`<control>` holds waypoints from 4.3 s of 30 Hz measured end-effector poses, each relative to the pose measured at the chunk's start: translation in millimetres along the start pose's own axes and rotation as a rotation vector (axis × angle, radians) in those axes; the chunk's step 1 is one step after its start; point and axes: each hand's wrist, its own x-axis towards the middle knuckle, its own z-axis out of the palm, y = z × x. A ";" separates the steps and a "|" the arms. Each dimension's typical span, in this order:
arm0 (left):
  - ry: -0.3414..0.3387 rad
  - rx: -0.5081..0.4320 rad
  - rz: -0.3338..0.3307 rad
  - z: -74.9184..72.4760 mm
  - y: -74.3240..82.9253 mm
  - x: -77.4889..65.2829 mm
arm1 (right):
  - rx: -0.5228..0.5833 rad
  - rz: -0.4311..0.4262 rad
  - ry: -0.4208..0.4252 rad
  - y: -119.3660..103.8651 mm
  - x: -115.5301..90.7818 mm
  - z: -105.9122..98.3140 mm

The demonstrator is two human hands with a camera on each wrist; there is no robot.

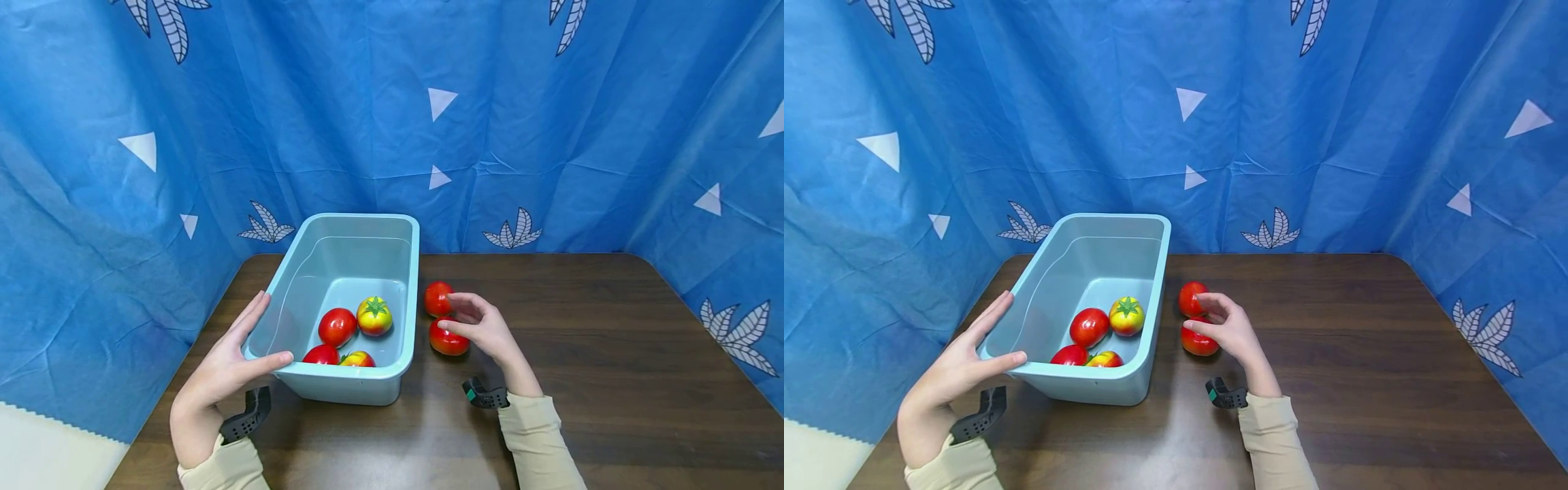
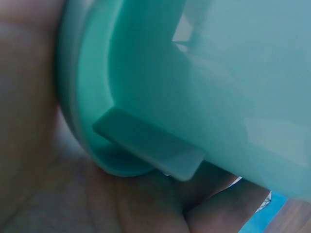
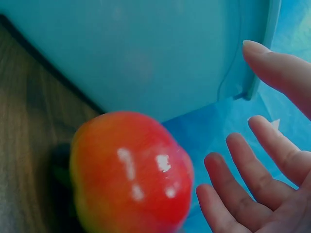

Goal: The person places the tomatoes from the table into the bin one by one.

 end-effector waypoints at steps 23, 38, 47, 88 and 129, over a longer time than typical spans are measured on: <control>-0.001 0.000 -0.017 -2.8 1.0 -2.3 | -0.044 0.177 -0.039 21.8 1.3 -1.7; 0.005 0.032 -0.012 -2.4 2.6 -1.4 | -0.003 0.172 -0.110 37.4 -0.3 -10.0; 0.009 0.034 -0.013 -1.6 1.8 -1.5 | -0.008 0.170 -0.122 39.1 0.3 -12.0; 0.015 0.009 -0.001 0.9 -0.5 -1.9 | 0.012 0.014 -0.078 3.6 2.0 -25.5; 0.012 0.007 0.008 1.7 -2.0 -0.6 | 0.077 -0.148 -0.136 -99.5 18.4 10.0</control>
